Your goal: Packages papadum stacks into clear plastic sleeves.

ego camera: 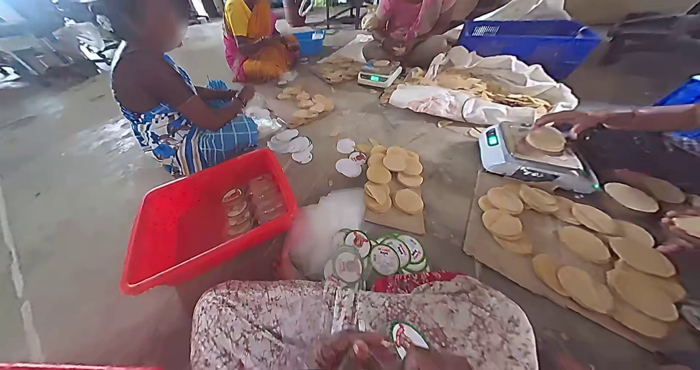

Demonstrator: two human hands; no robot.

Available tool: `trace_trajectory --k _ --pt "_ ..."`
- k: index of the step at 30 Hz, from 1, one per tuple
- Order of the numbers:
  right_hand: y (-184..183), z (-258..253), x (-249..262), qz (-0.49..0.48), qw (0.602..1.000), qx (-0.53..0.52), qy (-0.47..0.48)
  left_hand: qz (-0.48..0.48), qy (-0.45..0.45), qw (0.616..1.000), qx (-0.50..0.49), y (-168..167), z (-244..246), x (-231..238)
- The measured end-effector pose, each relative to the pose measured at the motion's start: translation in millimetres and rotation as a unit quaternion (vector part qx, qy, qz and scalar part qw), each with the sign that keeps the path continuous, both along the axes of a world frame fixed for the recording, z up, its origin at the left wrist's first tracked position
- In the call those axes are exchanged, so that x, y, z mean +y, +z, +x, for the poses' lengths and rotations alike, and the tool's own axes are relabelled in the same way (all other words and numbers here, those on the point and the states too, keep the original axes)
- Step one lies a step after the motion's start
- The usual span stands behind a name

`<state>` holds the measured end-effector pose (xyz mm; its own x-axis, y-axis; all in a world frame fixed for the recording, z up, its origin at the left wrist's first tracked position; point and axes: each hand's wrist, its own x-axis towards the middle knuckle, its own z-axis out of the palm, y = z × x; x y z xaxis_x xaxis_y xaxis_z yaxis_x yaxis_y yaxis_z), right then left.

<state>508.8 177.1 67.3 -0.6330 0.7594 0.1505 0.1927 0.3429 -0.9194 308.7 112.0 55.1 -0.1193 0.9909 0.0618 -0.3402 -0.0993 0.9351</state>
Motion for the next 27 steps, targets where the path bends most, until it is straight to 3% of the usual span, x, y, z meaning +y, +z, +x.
trace_trajectory --k 2,4,7,11,17,21,24,27 --pt "6.7 -0.2 3.0 0.022 0.995 -0.092 0.027 -0.019 0.0 1.0 -0.025 -2.6 1.5 -1.1" --pt "9.3 -1.1 3.6 0.027 0.99 -0.129 0.045 0.005 -0.014 1.0 0.01 -8.8 1.1 0.8" --pt "16.6 0.2 2.6 0.028 0.998 -0.063 -0.005 0.037 -0.046 0.996 0.062 -13.3 -6.9 5.2" --pt "11.0 6.2 11.6 0.028 0.997 0.049 -0.044 -0.039 -0.055 0.992 0.11 -6.6 -11.2 8.2" --pt "1.6 2.1 12.4 -0.063 0.995 0.081 0.015 0.078 -0.016 0.926 0.368 2.4 -3.0 10.5" --pt "3.3 -7.3 10.8 -0.107 0.988 0.109 -0.013 0.128 -0.043 0.916 0.378 -6.1 6.1 12.3" --pt "-0.9 -2.3 18.6 -0.087 0.988 0.124 -0.006 0.108 -0.041 0.926 0.358 -5.9 4.5 8.7" --pt "4.8 11.0 26.3 -0.013 0.999 0.027 0.016 0.035 -0.017 0.953 0.302 0.5 -7.7 7.1"
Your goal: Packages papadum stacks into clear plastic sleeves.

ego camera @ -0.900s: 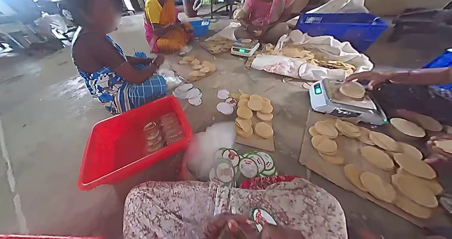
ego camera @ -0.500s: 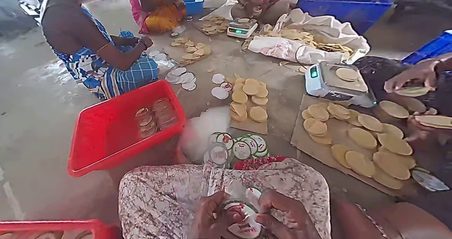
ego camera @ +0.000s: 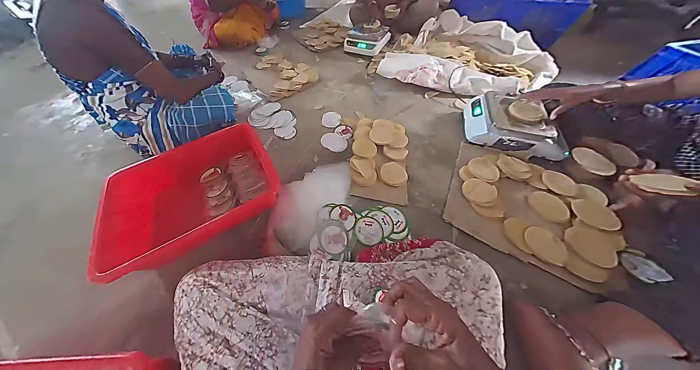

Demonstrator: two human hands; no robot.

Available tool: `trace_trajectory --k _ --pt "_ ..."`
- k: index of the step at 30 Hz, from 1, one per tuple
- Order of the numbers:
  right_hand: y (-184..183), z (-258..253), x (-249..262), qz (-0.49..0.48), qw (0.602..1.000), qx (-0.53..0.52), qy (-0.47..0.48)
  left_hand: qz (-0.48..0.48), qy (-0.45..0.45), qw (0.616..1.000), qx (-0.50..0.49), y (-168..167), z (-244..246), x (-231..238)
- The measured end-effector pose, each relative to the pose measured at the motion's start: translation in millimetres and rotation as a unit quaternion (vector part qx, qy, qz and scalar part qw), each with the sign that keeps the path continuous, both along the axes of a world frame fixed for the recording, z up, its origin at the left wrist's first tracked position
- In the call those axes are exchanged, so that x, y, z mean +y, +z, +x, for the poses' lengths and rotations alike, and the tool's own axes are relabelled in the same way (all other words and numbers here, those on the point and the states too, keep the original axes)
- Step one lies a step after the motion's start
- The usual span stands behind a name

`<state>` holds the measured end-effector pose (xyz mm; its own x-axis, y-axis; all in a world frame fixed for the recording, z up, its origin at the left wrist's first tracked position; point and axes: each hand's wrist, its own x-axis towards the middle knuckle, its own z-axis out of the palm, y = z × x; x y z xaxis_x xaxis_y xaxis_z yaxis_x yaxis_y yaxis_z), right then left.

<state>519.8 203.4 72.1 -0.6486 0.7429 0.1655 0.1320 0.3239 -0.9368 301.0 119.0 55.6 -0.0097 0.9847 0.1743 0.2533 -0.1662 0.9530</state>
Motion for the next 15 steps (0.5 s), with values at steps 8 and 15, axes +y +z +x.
trace_trajectory --k 8,15 --pt "25.8 11.3 11.8 0.065 0.979 -0.173 0.088 -0.011 -0.042 0.999 -0.003 -0.8 -9.9 4.9" --pt "33.9 15.6 28.7 -0.073 0.985 0.135 0.08 0.027 -0.033 0.999 -0.034 13.1 -6.9 7.8"
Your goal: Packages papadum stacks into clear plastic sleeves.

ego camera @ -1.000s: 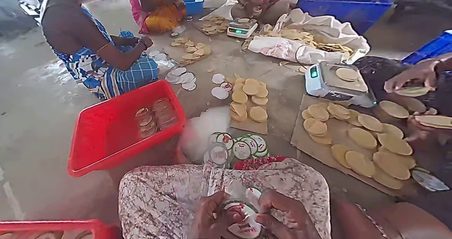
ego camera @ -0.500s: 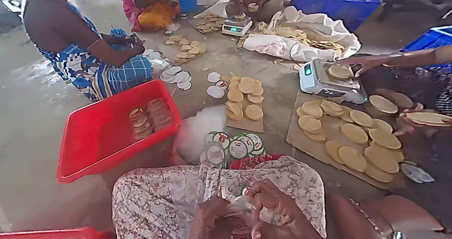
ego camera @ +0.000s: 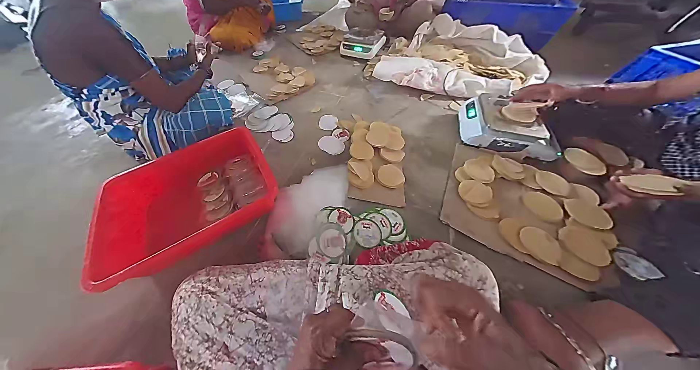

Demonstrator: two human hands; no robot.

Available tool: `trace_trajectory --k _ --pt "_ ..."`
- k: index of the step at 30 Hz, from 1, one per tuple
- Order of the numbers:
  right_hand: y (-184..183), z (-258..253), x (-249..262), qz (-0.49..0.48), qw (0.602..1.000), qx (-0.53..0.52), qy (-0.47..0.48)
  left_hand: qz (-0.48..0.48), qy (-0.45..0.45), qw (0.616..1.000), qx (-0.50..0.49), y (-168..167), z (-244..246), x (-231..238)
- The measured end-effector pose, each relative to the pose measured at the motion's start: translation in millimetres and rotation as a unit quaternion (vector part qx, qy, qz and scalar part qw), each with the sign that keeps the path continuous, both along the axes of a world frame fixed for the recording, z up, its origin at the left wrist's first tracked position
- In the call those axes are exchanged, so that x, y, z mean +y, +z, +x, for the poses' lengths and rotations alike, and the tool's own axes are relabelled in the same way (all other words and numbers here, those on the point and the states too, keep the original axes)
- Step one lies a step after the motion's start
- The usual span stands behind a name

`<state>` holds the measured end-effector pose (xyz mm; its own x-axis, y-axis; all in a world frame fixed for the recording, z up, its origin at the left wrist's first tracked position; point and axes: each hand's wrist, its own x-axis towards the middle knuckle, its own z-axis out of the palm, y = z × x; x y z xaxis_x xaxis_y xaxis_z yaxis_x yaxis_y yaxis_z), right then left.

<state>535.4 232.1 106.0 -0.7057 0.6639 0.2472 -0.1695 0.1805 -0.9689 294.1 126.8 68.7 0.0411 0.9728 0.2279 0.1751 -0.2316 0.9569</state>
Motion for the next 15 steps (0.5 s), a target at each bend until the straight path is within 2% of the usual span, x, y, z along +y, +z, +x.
trace_trajectory --k 2,3,5,7,9,12,15 --pt "4.9 14.2 5.6 -0.041 0.991 0.091 -0.09 0.0 0.02 0.999 0.03 -5.2 -6.4 -0.6" --pt "8.5 21.1 7.3 -0.039 0.985 0.097 -0.137 -0.007 0.027 0.999 0.041 -9.4 -11.0 -1.6" --pt "13.4 23.0 6.8 0.0 0.983 0.025 -0.181 -0.023 0.031 0.998 0.057 -12.7 -15.0 -4.1" --pt "6.7 10.7 0.4 0.063 0.982 -0.078 -0.161 -0.02 0.017 0.997 0.068 -7.7 -10.3 -5.7" --pt "-3.4 -5.6 -4.8 0.126 0.978 -0.133 -0.103 0.006 -0.002 0.998 0.07 -3.4 -2.6 -4.5" --pt "-3.2 -21.9 -8.3 0.178 0.967 -0.18 -0.012 0.034 -0.022 0.997 0.071 -5.2 6.0 -4.5" --pt "0.0 -36.3 -9.6 0.247 0.952 -0.18 -0.017 0.031 -0.036 0.995 0.09 -1.1 11.2 -7.8"
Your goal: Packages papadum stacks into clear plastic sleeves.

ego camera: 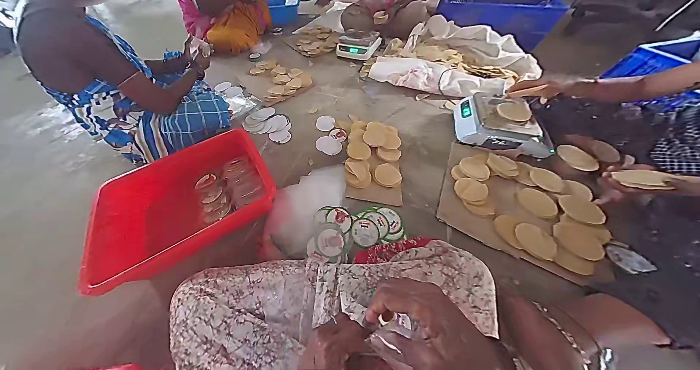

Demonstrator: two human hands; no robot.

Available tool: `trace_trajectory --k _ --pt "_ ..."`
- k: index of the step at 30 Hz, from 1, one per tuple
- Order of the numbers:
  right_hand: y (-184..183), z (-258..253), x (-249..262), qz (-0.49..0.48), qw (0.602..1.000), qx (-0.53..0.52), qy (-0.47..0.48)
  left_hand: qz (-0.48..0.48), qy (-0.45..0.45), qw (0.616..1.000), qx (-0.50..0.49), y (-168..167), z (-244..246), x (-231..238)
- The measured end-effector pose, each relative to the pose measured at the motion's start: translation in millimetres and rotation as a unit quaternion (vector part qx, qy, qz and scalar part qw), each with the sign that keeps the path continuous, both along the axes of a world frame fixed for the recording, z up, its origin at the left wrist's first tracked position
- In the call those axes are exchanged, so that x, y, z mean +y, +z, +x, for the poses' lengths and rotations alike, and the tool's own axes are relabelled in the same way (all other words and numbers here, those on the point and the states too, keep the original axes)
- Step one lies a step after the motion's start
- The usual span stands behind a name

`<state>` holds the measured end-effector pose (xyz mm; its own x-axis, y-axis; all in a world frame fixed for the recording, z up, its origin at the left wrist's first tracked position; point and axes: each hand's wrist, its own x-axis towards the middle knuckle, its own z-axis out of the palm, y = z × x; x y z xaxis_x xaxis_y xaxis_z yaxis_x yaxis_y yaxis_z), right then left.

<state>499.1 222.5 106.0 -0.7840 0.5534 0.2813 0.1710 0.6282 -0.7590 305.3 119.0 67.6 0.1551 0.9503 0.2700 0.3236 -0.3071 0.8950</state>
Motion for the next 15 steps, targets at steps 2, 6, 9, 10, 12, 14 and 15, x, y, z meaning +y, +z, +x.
trace_trajectory --k 2,6,9,10,12,14,15 --pt "-0.3 -5.8 -0.7 0.059 0.998 0.0 -0.002 0.001 0.007 1.0 0.01 0.5 0.7 -1.4" --pt "-5.8 -0.7 -0.6 0.129 0.987 -0.055 -0.079 0.02 0.058 0.998 0.012 -5.4 -11.2 -2.9" --pt "-14.0 12.4 -2.5 0.077 0.977 -0.119 -0.159 0.013 0.086 0.996 0.024 -7.7 -18.8 -5.9" --pt "-15.6 15.1 -3.5 0.055 0.975 -0.125 -0.174 0.009 0.087 0.995 0.037 -8.0 -20.6 -6.0" --pt "-15.5 17.6 -5.9 -0.002 0.978 -0.119 -0.17 0.002 0.082 0.995 0.057 -8.3 -21.6 -5.2" --pt "-14.8 16.6 -7.3 -0.039 0.981 -0.11 -0.153 0.001 0.069 0.996 0.057 -8.4 -19.4 -4.2" --pt "-14.9 16.4 -6.8 -0.024 0.981 -0.105 -0.161 0.005 0.068 0.996 0.055 -8.1 -18.3 -3.4"
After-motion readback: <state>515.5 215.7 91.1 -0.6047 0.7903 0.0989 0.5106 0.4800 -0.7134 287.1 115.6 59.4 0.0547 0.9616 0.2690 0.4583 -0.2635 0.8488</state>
